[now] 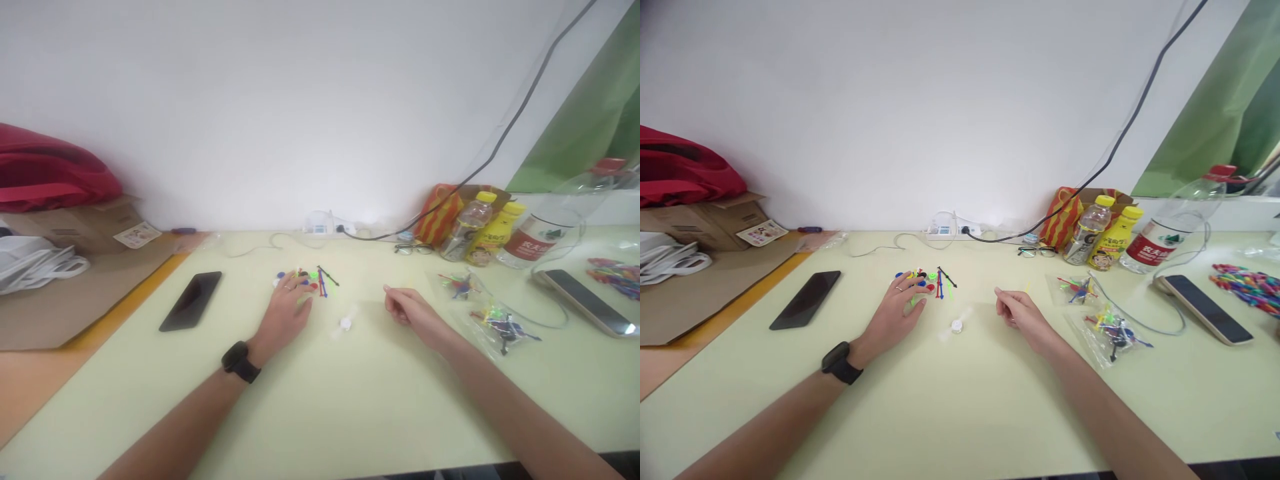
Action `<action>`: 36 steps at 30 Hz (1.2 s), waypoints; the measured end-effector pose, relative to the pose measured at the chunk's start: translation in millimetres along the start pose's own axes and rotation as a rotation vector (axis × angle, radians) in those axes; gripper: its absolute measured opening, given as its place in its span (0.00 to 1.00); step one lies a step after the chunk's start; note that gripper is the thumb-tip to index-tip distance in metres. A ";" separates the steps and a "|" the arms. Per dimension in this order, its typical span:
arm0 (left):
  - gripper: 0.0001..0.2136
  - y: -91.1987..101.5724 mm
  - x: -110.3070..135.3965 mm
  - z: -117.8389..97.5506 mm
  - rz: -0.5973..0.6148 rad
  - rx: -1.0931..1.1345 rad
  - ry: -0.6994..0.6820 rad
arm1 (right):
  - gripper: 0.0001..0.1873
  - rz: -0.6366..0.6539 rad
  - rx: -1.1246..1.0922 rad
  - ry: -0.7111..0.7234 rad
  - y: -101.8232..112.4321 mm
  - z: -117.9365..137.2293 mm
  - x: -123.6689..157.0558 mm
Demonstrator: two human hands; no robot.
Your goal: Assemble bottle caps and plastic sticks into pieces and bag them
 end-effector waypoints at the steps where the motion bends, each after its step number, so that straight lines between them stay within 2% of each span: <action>1: 0.12 -1.0 0.7 0.3 0.014 -0.022 -0.003 | 0.30 0.001 0.004 -0.005 -0.6 0.0 0.1; 9: 0.20 -5.8 7.6 0.7 0.130 -0.126 -0.001 | 0.30 0.006 0.030 -0.011 -4.8 -1.2 0.3; 13: 0.17 -2.5 4.9 -4.9 0.079 -0.087 -0.037 | 0.30 0.010 0.047 -0.009 -5.0 -0.4 1.0; 15: 0.14 -0.7 2.9 -6.8 0.055 -0.055 0.006 | 0.30 0.008 0.059 -0.010 -5.1 0.7 1.7; 19: 0.14 1.1 1.0 -7.6 0.156 0.010 0.135 | 0.30 0.004 0.084 -0.014 -6.2 1.9 2.9; 23: 0.16 3.9 1.3 -10.4 0.254 -0.009 0.153 | 0.29 0.001 0.138 -0.016 -7.6 0.4 2.0; 31: 0.15 8.0 1.2 -16.7 0.310 -0.050 0.149 | 0.28 0.031 0.264 0.023 -9.5 -0.3 3.1; 36: 0.14 7.0 1.8 -15.2 0.300 -0.027 0.143 | 0.28 0.041 0.329 0.056 -10.1 -1.8 2.4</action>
Point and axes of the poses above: each hand's wrist, its own x-axis away from the middle knuckle, its own y-axis out of the back of the hand, z = x × y, the point moved 1 cm from there along -x, towards the middle knuckle, and after that the axes turned 3 degrees about -x, right-handed, at the moved point
